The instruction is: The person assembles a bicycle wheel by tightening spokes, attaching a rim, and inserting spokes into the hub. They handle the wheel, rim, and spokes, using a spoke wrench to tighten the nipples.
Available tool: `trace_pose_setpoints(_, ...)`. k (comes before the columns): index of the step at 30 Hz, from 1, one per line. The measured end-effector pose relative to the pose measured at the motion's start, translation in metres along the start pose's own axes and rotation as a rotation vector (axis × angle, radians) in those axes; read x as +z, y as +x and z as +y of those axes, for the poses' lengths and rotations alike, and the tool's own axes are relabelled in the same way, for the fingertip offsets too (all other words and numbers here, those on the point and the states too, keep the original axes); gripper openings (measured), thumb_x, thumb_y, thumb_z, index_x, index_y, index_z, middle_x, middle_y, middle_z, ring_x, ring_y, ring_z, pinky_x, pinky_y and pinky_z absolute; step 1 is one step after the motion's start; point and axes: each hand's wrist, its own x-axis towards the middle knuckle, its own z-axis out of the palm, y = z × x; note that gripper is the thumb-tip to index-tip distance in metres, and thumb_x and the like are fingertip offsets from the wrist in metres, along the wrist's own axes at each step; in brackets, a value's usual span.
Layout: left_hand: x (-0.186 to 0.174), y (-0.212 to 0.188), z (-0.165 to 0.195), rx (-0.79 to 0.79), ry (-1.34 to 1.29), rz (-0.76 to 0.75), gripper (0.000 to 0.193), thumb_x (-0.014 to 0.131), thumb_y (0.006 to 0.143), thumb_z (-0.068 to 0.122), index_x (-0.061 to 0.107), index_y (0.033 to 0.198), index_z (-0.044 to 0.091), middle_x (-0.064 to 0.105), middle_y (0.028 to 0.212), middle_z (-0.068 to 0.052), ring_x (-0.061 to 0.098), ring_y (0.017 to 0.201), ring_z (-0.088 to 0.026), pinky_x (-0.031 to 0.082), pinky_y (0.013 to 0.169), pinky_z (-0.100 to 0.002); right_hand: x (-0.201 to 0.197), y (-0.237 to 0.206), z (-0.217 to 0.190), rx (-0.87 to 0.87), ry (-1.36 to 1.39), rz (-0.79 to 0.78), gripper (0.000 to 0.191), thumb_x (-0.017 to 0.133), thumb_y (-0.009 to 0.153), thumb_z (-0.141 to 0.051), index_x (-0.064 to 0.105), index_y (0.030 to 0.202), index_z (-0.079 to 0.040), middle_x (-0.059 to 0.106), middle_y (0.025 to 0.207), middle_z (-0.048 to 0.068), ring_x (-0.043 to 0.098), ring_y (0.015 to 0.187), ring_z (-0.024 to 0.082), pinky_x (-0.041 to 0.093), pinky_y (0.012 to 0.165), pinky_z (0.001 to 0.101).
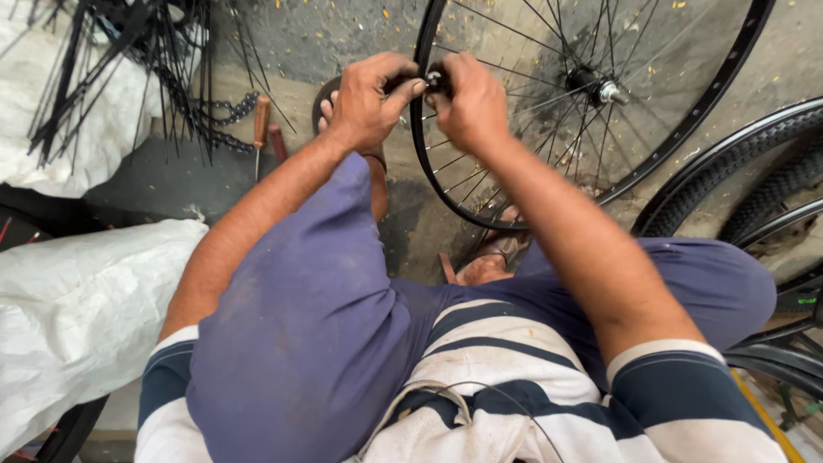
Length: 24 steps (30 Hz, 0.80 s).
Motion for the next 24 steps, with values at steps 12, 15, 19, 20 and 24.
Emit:
trace_pose_setpoints(12, 0.01, -0.037, -0.003, -0.222, 0.237, -0.161, 0.058, 0.094, 0.073, 0.037, 0.069, 0.115, 0.005, 0.074, 0.096, -0.019, 0.069, 0.094, -0.033, 0.052, 0.081, -0.046, -0.02, 0.056, 0.034, 0.273, 0.779, -0.17, 0.022, 0.074, 0.102, -0.02, 0.072, 0.109, 0.002, 0.075, 0.092, 0.008, 0.071, 0.084, 0.014, 0.057, 0.078, 0.0282)
trace_pose_setpoints(15, 0.014, -0.036, -0.01, -0.245, 0.075, -0.097, 0.048, 0.087, 0.082, 0.032, 0.069, 0.12, 0.008, 0.076, 0.106, -0.015, 0.069, 0.102, -0.027, 0.053, 0.09, -0.042, -0.029, 0.033, 0.023, -0.06, 0.621, 0.26, 0.018, 0.077, 0.103, -0.011, 0.071, 0.113, 0.003, 0.073, 0.105, 0.01, 0.074, 0.096, 0.016, 0.061, 0.088, 0.0289)
trace_pose_setpoints(19, 0.014, -0.028, -0.012, -0.372, -0.219, -0.032, 0.04, 0.078, 0.092, 0.033, 0.068, 0.126, 0.011, 0.079, 0.114, -0.009, 0.077, 0.106, -0.021, 0.06, 0.096, -0.036, -0.044, -0.003, 0.022, -0.111, 0.708, 0.138, 0.016, 0.077, 0.103, -0.011, 0.069, 0.113, -0.001, 0.07, 0.118, 0.011, 0.071, 0.105, 0.017, 0.062, 0.094, 0.0304)
trace_pose_setpoints(20, 0.013, -0.029, -0.011, -0.381, -0.22, -0.036, 0.041, 0.078, 0.092, 0.031, 0.067, 0.126, 0.01, 0.078, 0.113, -0.009, 0.076, 0.105, -0.02, 0.059, 0.095, -0.035, -0.045, -0.01, 0.021, -0.138, 0.604, 0.099, 0.015, 0.078, 0.103, -0.011, 0.071, 0.112, -0.002, 0.071, 0.12, 0.012, 0.072, 0.108, 0.019, 0.063, 0.095, 0.0316)
trace_pose_setpoints(24, 0.009, -0.036, -0.005, -0.176, 0.19, -0.024, 0.038, 0.086, 0.084, 0.02, 0.076, 0.116, 0.003, 0.077, 0.103, -0.017, 0.07, 0.097, -0.032, 0.051, 0.084, -0.042, -0.043, -0.031, 0.013, -0.208, 0.408, 0.047, 0.02, 0.082, 0.095, -0.01, 0.073, 0.113, -0.005, 0.072, 0.121, 0.012, 0.072, 0.111, 0.027, 0.061, 0.094, 0.0374)
